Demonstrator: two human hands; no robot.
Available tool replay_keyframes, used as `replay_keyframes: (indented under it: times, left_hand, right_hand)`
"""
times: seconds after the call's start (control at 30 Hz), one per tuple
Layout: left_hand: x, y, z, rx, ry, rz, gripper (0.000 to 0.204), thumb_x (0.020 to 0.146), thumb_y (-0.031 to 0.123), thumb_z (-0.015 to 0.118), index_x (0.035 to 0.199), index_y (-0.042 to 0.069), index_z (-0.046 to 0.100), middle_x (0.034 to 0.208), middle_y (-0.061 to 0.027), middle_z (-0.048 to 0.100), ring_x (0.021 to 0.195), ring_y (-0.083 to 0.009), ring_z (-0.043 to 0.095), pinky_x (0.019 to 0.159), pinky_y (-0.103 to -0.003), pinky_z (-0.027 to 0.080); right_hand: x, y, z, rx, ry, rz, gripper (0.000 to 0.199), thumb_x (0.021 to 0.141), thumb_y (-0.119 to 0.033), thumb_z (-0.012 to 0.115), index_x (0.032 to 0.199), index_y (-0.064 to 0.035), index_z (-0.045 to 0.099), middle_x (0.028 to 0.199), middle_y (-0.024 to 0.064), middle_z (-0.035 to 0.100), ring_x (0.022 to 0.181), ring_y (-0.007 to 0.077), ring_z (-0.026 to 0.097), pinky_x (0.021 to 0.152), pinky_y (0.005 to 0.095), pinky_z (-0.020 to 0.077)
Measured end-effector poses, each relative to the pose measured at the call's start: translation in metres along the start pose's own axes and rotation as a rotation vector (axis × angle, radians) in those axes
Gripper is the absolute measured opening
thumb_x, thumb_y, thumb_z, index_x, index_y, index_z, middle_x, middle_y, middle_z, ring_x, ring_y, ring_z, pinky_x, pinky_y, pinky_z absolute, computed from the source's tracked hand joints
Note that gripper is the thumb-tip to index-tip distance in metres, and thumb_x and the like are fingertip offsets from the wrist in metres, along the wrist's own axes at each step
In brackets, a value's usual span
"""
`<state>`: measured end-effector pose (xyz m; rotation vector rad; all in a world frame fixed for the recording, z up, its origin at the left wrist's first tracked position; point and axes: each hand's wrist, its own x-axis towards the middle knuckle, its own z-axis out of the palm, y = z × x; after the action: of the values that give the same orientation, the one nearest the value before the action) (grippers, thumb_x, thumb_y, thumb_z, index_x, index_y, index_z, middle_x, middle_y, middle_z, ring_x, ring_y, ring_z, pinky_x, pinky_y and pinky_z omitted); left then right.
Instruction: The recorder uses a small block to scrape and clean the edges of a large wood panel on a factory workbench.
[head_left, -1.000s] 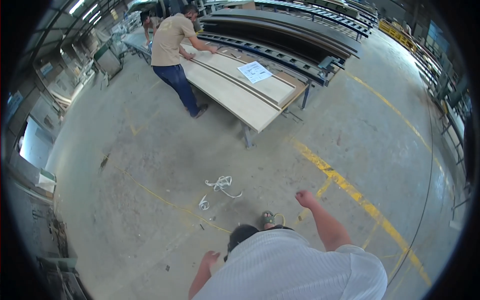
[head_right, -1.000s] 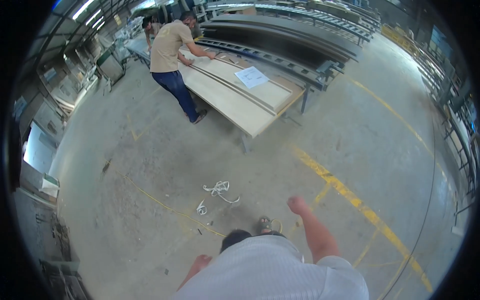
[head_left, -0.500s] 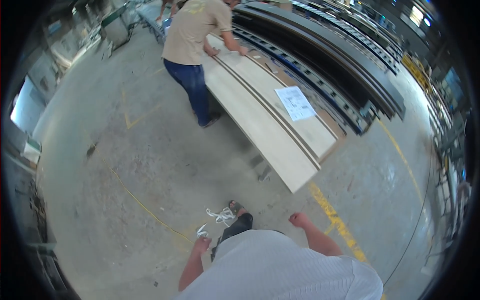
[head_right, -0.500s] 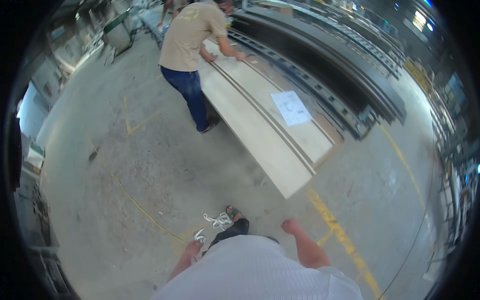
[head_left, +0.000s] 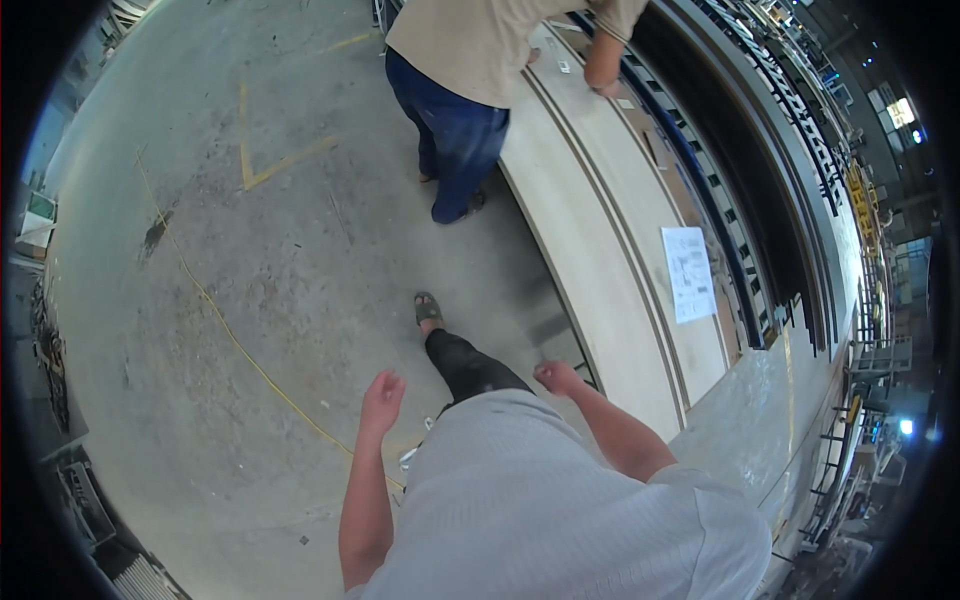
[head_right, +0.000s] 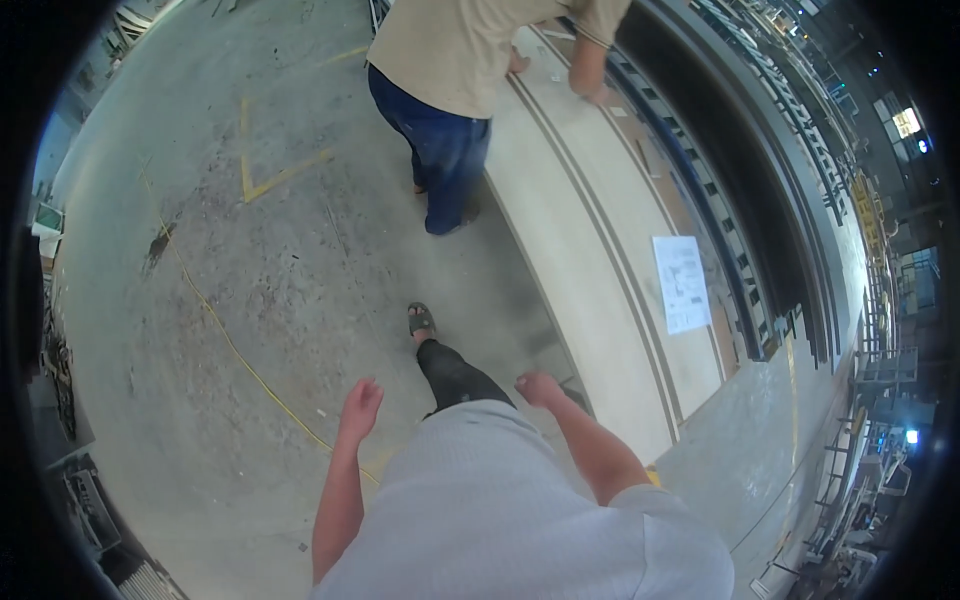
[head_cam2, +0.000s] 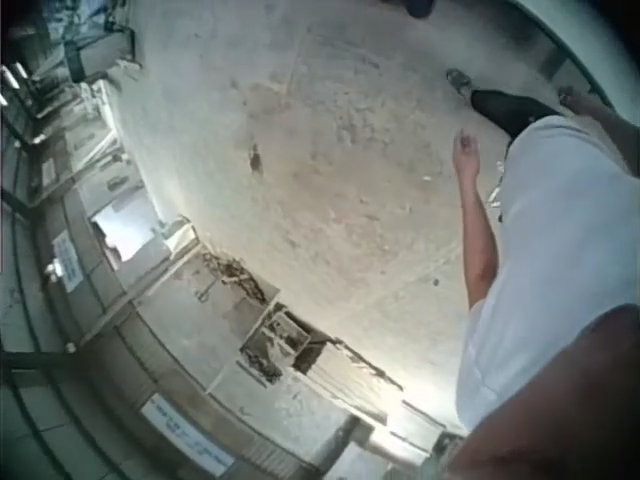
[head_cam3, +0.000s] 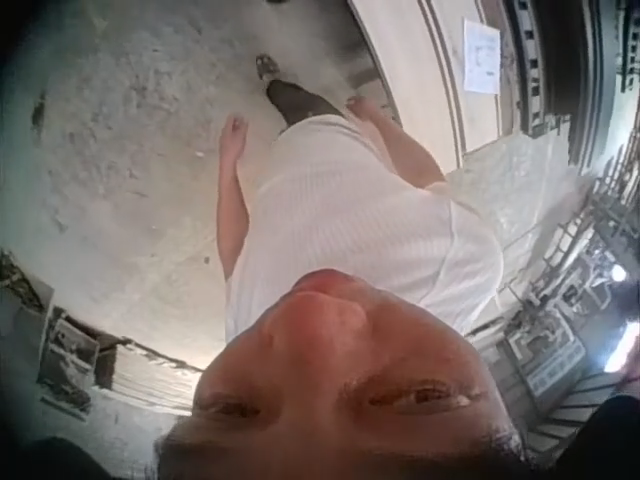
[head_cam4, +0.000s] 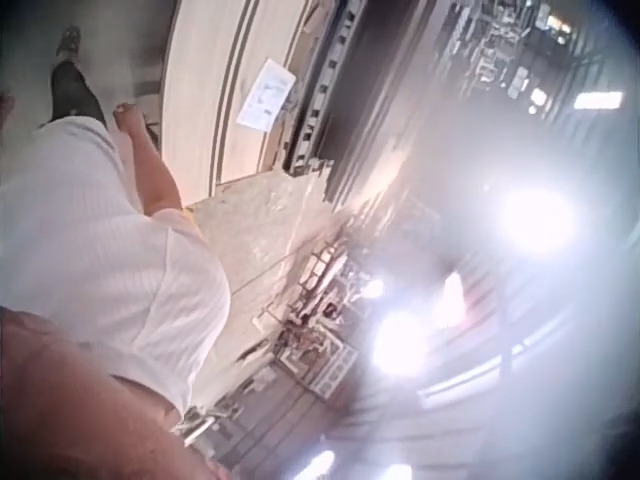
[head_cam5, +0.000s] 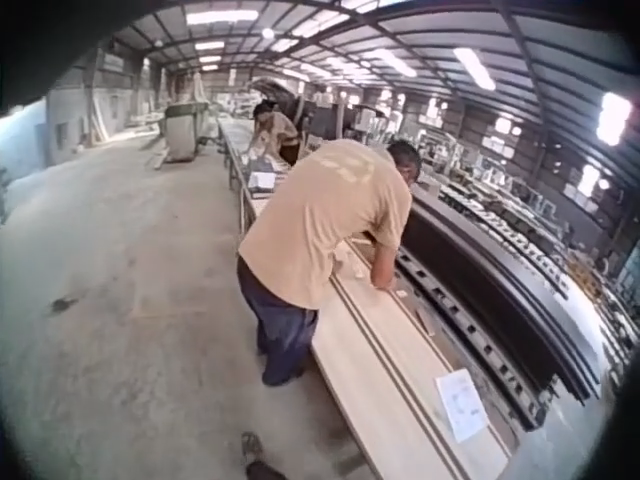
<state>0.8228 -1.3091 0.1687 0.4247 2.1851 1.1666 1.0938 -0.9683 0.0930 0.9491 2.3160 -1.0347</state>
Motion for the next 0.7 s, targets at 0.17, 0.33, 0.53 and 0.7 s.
replay_keyframes:
  times: [0.17,0.33,0.53,0.7]
  left_hand:
    - [0.02,-0.169,-0.126,0.394,-0.173,-0.838,0.062,0.088,0.043,0.063,0.125,-0.006,0.059,0.13,-0.0276,0.057,0.124,-0.0402,0.053,0.105,-0.046,0.042]
    - [0.109,-0.121,-0.242,0.162,-0.076,-0.878,0.045,0.09,0.036,0.062,0.112,-0.004,0.064,0.107,-0.0233,0.068,0.102,-0.0389,0.063,0.087,-0.045,0.05]
    - [0.347,-0.077,-0.392,0.556,-0.455,-0.398,0.041,0.092,0.035,0.063,0.112,0.0,0.064,0.098,-0.0214,0.07,0.091,-0.0354,0.067,0.078,-0.043,0.053]
    - [0.644,-0.05,-0.558,0.764,-0.139,-0.14,0.05,0.092,0.039,0.062,0.121,-0.001,0.06,0.111,-0.0263,0.065,0.107,-0.0402,0.062,0.091,-0.047,0.048]
  right_hand:
    - [0.166,-0.172,-0.091,0.0,-0.039,-0.02,0.036,0.089,-0.036,0.062,0.112,-0.0098,0.069,0.102,0.0165,0.071,0.1,0.0335,0.067,0.086,0.0394,0.0519]
    - [0.287,-0.275,-0.156,0.076,-0.001,0.082,0.035,0.089,-0.037,0.062,0.112,-0.0108,0.069,0.106,0.0151,0.07,0.1,0.0339,0.066,0.087,0.0408,0.0522]
    - [0.412,-0.368,-0.153,0.097,-0.037,0.202,0.038,0.089,-0.038,0.058,0.116,-0.0133,0.068,0.118,0.0152,0.066,0.11,0.037,0.061,0.093,0.0455,0.0495]
    - [0.497,-0.486,-0.158,0.188,-0.03,0.26,0.033,0.087,-0.04,0.062,0.105,-0.0131,0.071,0.109,0.0135,0.07,0.101,0.035,0.065,0.089,0.0439,0.0517]
